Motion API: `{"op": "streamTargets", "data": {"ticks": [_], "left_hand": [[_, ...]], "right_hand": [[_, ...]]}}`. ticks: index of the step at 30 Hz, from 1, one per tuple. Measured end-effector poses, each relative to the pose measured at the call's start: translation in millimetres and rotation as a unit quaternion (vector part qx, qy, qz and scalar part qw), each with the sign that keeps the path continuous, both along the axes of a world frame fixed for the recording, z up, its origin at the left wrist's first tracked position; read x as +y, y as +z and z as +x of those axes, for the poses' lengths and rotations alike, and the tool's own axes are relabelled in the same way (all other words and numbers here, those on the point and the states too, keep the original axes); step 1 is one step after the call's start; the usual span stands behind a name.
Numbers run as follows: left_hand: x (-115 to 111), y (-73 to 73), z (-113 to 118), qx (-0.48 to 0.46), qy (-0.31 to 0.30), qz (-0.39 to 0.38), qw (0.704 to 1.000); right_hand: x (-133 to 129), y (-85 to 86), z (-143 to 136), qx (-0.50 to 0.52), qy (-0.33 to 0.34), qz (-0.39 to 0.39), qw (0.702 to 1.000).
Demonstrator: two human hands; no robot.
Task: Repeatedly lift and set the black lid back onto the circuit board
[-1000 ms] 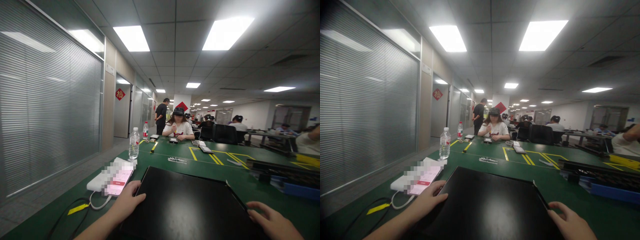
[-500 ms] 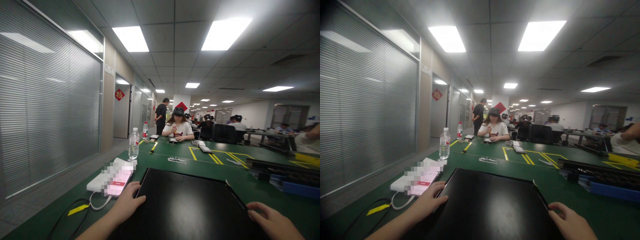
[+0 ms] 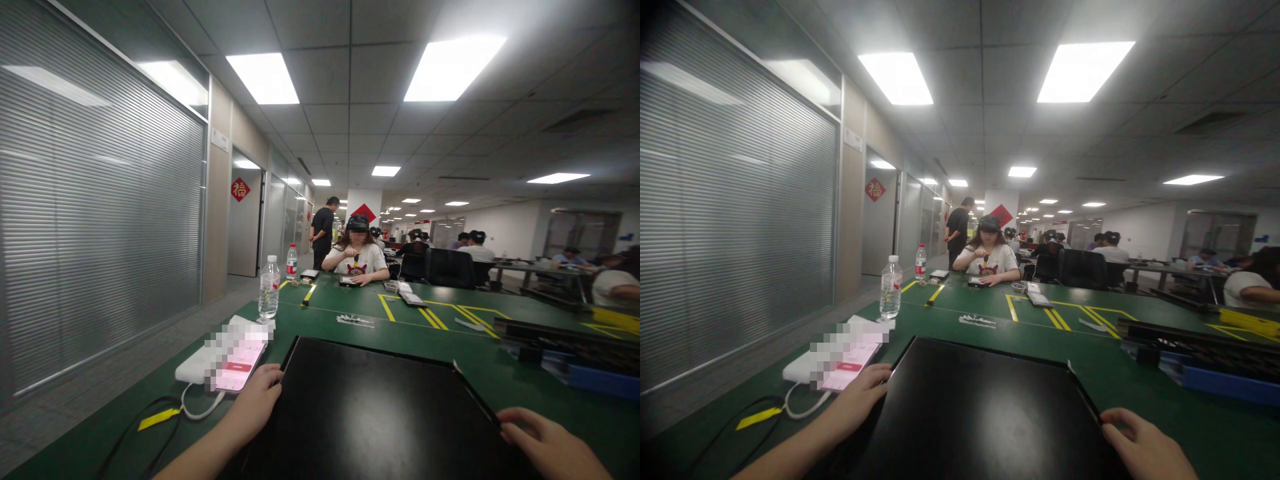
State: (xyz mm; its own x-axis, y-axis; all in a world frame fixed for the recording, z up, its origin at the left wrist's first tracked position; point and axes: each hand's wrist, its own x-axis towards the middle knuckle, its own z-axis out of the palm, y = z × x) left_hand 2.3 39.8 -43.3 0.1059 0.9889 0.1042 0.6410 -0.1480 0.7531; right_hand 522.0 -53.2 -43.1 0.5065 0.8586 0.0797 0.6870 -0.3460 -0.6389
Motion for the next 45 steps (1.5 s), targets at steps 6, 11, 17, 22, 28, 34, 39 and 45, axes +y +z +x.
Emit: {"op": "streamTargets", "data": {"ticks": [6, 11, 17, 22, 28, 34, 39, 45], "left_hand": [[-1, 2.5, -1, -0.005, -0.002, -0.004, 1.000], [-2, 1.3, -1, 0.002, -0.004, -0.003, 1.000], [-4, 1.6, 0, 0.016, -0.008, 0.011, 1.000], [-4, 2.5, 0, 0.022, -0.010, 0.021, 0.999], [-5, 2.3, -1, 0.031, -0.019, 0.024, 0.999], [-12, 8.5, -1, 0.091, -0.053, 0.041, 0.994], [-11, 8.7, -2, 0.137, -0.066, 0.039, 0.988], [-14, 11.1, -6, 0.171, -0.070, 0.027, 0.982]], "right_hand": [[2, -5.9, 7, -0.003, 0.007, 0.001, 1.000], [3, -7.3, 8, -0.007, 0.008, 0.014, 1.000], [4, -10.2, 12, -0.014, 0.014, 0.025, 0.999], [3, -11.9, 13, -0.028, 0.018, 0.050, 0.998], [1, -2.3, 4, -0.008, 0.010, 0.022, 1.000], [-2, 5.5, -3, 0.007, 0.008, 0.016, 1.000], [-6, 10.3, -10, -0.001, 0.006, 0.018, 1.000], [-7, 17.7, -15, 0.022, 0.002, 0.011, 1.000]]}}
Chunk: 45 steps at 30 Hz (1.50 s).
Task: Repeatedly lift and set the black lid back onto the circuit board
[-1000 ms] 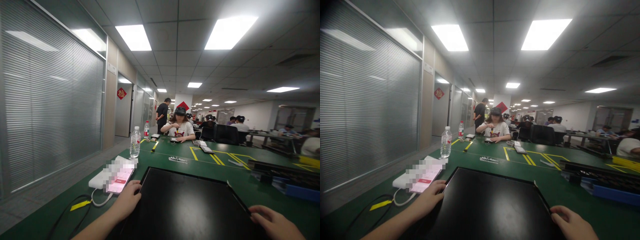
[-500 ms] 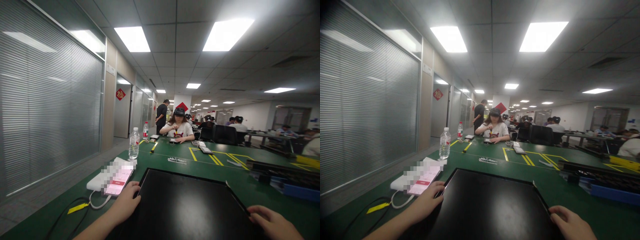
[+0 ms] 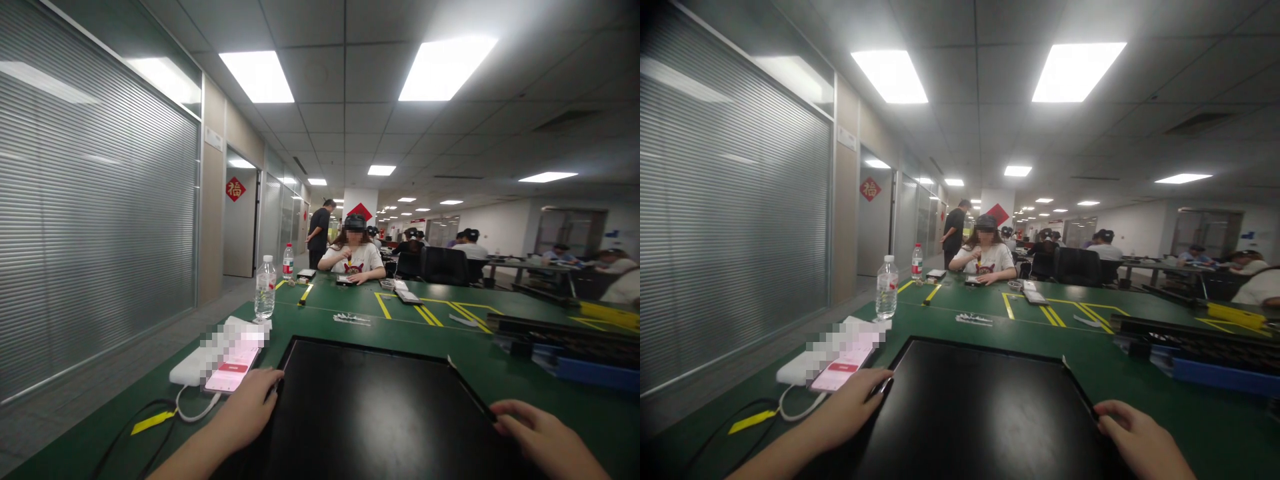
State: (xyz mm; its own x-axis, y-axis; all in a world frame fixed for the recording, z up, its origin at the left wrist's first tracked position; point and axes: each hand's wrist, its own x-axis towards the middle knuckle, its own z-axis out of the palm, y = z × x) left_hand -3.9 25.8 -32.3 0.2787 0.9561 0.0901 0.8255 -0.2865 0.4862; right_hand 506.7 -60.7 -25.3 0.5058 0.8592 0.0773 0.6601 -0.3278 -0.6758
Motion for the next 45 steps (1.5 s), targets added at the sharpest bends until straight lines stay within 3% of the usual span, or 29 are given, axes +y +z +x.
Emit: {"op": "streamTargets", "data": {"ticks": [7, 15, 18, 22, 25, 31, 38, 42, 45], "left_hand": [[-2, 6.5, 1, -0.044, -0.002, -0.022, 0.999], [6, -5.6, -5, -0.197, 0.025, -0.031, 0.979], [10, -11.0, -3, -0.322, 0.024, -0.068, 0.944], [13, -14.5, 3, -0.494, 0.000, -0.158, 0.855], [13, -12.0, 6, -0.560, 0.019, -0.172, 0.810], [14, -5.8, 4, -0.612, 0.061, -0.188, 0.766], [29, -16.1, 1, -0.667, 0.098, -0.211, 0.708], [31, -17.9, 4, -0.678, 0.098, -0.218, 0.696], [25, -15.9, 6, -0.661, 0.097, -0.266, 0.694]], "right_hand": [[-2, -0.1, 12, -0.015, -0.056, 0.029, 0.998], [9, -23.8, 19, -0.017, 0.011, 0.001, 1.000], [11, -28.0, 23, -0.021, 0.003, 0.000, 1.000], [13, -30.6, 30, -0.015, -0.005, -0.010, 1.000], [15, -33.5, 36, -0.012, -0.007, -0.014, 1.000], [18, -40.7, 46, -0.015, -0.002, -0.014, 1.000], [16, -39.9, 45, -0.004, -0.014, -0.017, 1.000], [15, -39.1, 43, -0.011, -0.024, -0.007, 1.000], [15, -38.0, 44, -0.015, -0.023, -0.007, 1.000]]}}
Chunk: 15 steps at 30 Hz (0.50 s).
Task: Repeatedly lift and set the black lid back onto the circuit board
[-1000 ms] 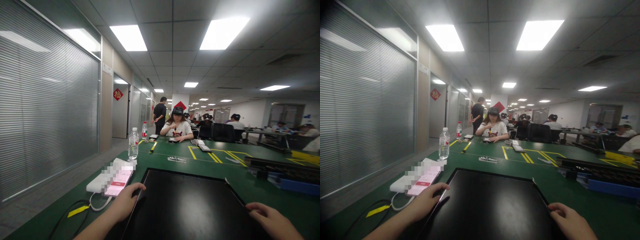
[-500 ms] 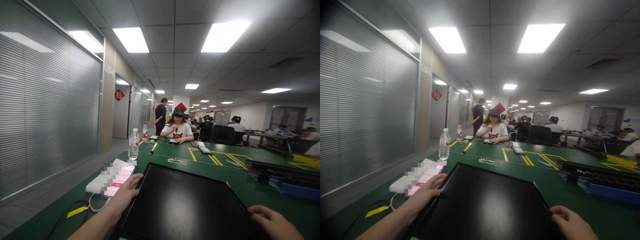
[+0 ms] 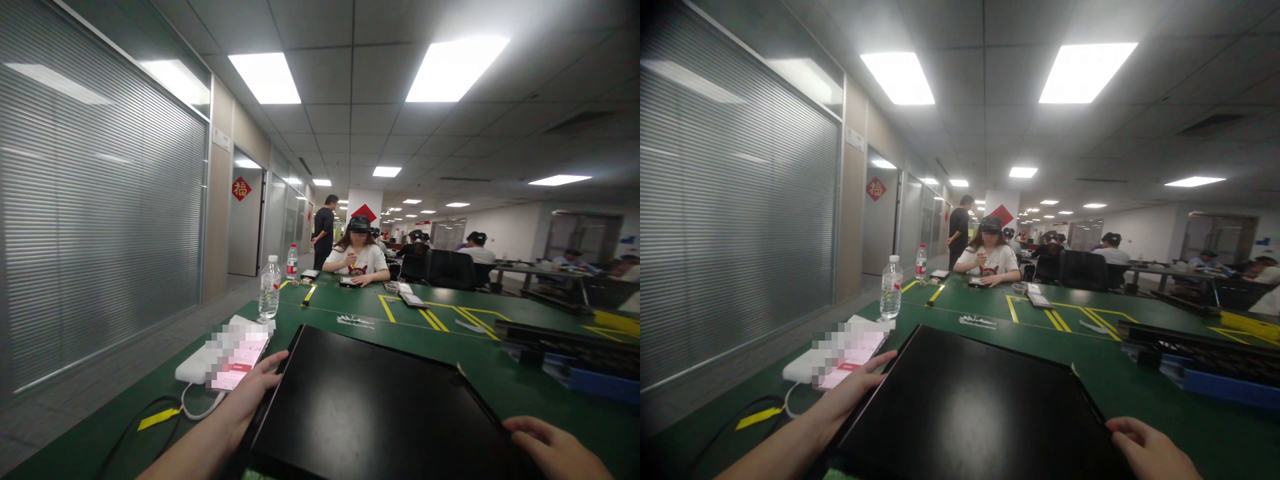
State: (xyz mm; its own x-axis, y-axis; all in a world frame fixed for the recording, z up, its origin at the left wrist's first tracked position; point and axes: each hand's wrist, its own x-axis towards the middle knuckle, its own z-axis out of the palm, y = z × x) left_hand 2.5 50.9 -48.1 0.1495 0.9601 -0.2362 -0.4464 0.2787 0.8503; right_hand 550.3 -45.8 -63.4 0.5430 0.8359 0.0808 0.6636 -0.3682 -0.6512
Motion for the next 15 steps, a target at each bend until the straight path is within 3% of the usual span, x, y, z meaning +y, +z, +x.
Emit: {"op": "streamTargets", "data": {"ticks": [5, 11, 15], "left_hand": [[-11, 4.7, 4, -0.003, -0.032, -0.029, 0.999], [-23, 17.0, 10, -0.007, -0.079, 0.005, 0.997], [-26, 21.2, 10, 0.037, -0.073, 0.031, 0.996]], "right_hand": [[-1, 1.2, 0, 0.004, -0.005, 0.006, 1.000], [0, -2.5, 4, 0.018, 0.004, 0.002, 1.000], [-1, -0.3, 2, 0.014, 0.009, -0.001, 1.000]]}}
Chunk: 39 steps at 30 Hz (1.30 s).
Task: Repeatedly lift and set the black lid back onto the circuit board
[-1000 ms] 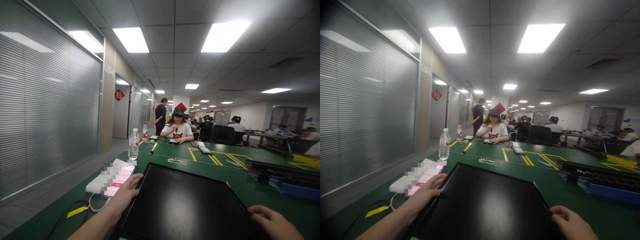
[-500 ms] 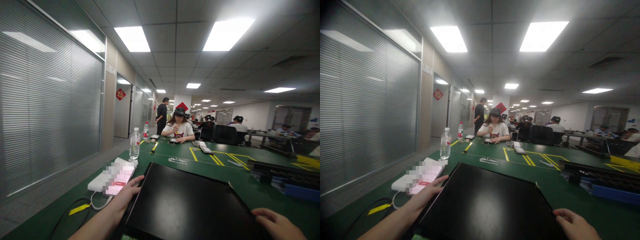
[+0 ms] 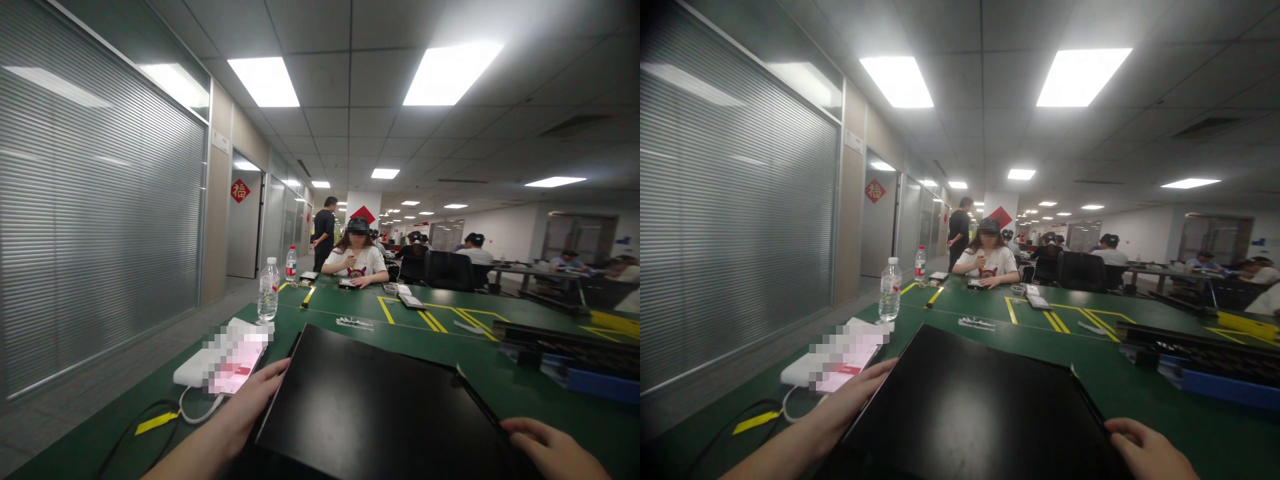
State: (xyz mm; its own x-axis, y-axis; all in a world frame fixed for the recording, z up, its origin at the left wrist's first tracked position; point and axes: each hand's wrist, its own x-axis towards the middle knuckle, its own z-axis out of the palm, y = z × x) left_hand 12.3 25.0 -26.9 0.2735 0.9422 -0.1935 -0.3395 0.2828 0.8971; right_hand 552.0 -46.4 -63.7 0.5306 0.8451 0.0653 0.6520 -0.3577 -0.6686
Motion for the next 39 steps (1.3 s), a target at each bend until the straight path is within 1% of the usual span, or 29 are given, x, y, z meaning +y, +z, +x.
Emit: {"op": "streamTargets", "data": {"ticks": [3, 6, 8, 11, 14, 16, 18, 20, 23, 28, 31, 33, 36, 39], "left_hand": [[1, -0.3, -1, 0.016, 0.005, 0.024, 1.000], [2, -0.6, -2, 0.019, 0.011, 0.017, 1.000], [3, -0.2, -2, 0.023, 0.020, 0.017, 0.999], [4, 1.3, -4, 0.035, 0.014, 0.025, 0.999], [4, 1.8, -7, 0.080, 0.020, 0.025, 0.996], [4, 0.1, -9, 0.117, 0.031, 0.042, 0.992], [3, -3.4, -10, 0.130, 0.025, 0.066, 0.989], [3, -7.2, -9, 0.119, 0.012, 0.080, 0.990], [2, -10.5, -7, 0.099, 0.022, 0.087, 0.991], [-1, -8.5, -5, 0.074, 0.036, 0.091, 0.992], [-3, -5.1, -5, 0.082, 0.045, 0.102, 0.990], [-4, -1.3, -5, 0.079, 0.032, 0.108, 0.990], [-7, 6.4, -3, 0.048, 0.006, 0.107, 0.993], [-10, 12.8, -1, 0.017, -0.013, 0.111, 0.994]], "right_hand": [[-2, 5.2, -6, 0.006, 0.005, -0.004, 1.000], [-3, 7.8, -11, 0.004, 0.015, -0.005, 1.000], [-2, 6.4, -11, 0.001, 0.019, -0.002, 1.000], [-1, 1.6, -8, -0.005, 0.016, 0.005, 1.000], [0, -2.9, -6, 0.001, 0.013, 0.016, 1.000], [1, -4.5, -5, 0.001, 0.015, 0.019, 1.000], [1, -5.0, -5, -0.005, 0.017, 0.022, 1.000], [1, -4.6, -6, -0.012, 0.017, 0.026, 0.999], [1, -2.2, -8, -0.011, 0.016, 0.021, 1.000], [1, 2.4, -12, 0.008, 0.008, 0.012, 1.000], [0, 5.3, -14, 0.019, 0.009, 0.004, 1.000], [-1, 8.5, -18, 0.033, 0.017, -0.004, 0.999], [-2, 13.9, -23, 0.048, 0.025, -0.008, 0.999], [-2, 14.2, -24, 0.061, 0.024, -0.005, 0.998]]}}
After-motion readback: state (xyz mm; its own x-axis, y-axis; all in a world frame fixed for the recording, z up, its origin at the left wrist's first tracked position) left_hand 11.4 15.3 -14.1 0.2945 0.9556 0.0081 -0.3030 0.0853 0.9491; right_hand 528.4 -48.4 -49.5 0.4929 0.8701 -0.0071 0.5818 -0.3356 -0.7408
